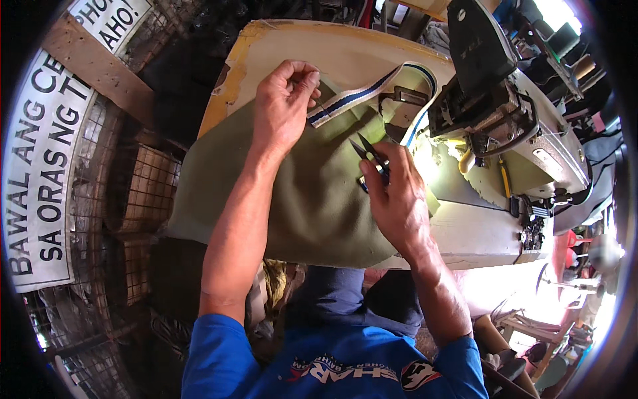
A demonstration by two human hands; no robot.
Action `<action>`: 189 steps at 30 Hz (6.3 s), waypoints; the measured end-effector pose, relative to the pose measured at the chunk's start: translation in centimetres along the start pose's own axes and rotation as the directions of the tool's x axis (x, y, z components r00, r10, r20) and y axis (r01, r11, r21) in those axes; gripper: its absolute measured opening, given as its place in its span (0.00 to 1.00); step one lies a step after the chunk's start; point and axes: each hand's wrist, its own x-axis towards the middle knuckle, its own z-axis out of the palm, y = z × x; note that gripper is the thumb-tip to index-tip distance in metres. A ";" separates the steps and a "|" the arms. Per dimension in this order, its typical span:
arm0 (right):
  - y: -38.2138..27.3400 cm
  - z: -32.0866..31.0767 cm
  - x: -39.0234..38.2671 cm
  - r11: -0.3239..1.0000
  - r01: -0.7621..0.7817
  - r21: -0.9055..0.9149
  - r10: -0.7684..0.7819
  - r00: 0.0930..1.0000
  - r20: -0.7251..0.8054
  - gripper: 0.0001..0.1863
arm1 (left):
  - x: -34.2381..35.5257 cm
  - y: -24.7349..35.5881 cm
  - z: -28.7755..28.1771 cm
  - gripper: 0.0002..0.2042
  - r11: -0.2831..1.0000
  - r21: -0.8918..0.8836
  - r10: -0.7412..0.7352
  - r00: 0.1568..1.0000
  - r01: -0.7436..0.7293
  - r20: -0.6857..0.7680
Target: Sewing green fabric and a striped strap together using an industrial sewing machine.
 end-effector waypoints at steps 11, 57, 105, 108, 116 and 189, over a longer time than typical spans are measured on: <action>1.2 5.8 4.8 0.989 0.079 -0.123 -0.082 0.996 -0.025 0.13 | -0.2 0.4 0.1 0.03 0.996 -0.084 -0.014 1.000 0.015 0.016; 9.9 -10.1 -7.8 0.912 -0.305 -0.276 0.180 0.899 -0.399 0.12 | -1.6 3.2 2.0 0.13 0.505 0.741 0.501 0.849 -0.442 0.165; -0.7 3.6 -2.1 0.643 -0.334 0.689 0.386 0.919 0.085 0.17 | -7.9 8.1 1.1 0.17 0.884 -0.100 -0.467 0.875 0.457 -0.130; -1.0 3.8 -1.5 0.671 -0.241 0.702 0.315 0.949 0.025 0.17 | -7.6 7.6 1.0 0.19 0.902 -0.103 -0.425 0.905 0.420 -0.029; -1.0 4.1 -0.7 0.663 -0.219 0.716 0.271 0.962 0.042 0.16 | -6.9 6.6 0.5 0.23 0.985 0.021 -0.169 0.985 0.168 0.028; -0.9 3.6 -3.8 0.984 0.046 -0.172 -0.053 0.998 -0.038 0.13 | -10.8 1.6 -1.1 0.10 0.524 0.661 0.313 0.843 -0.538 0.438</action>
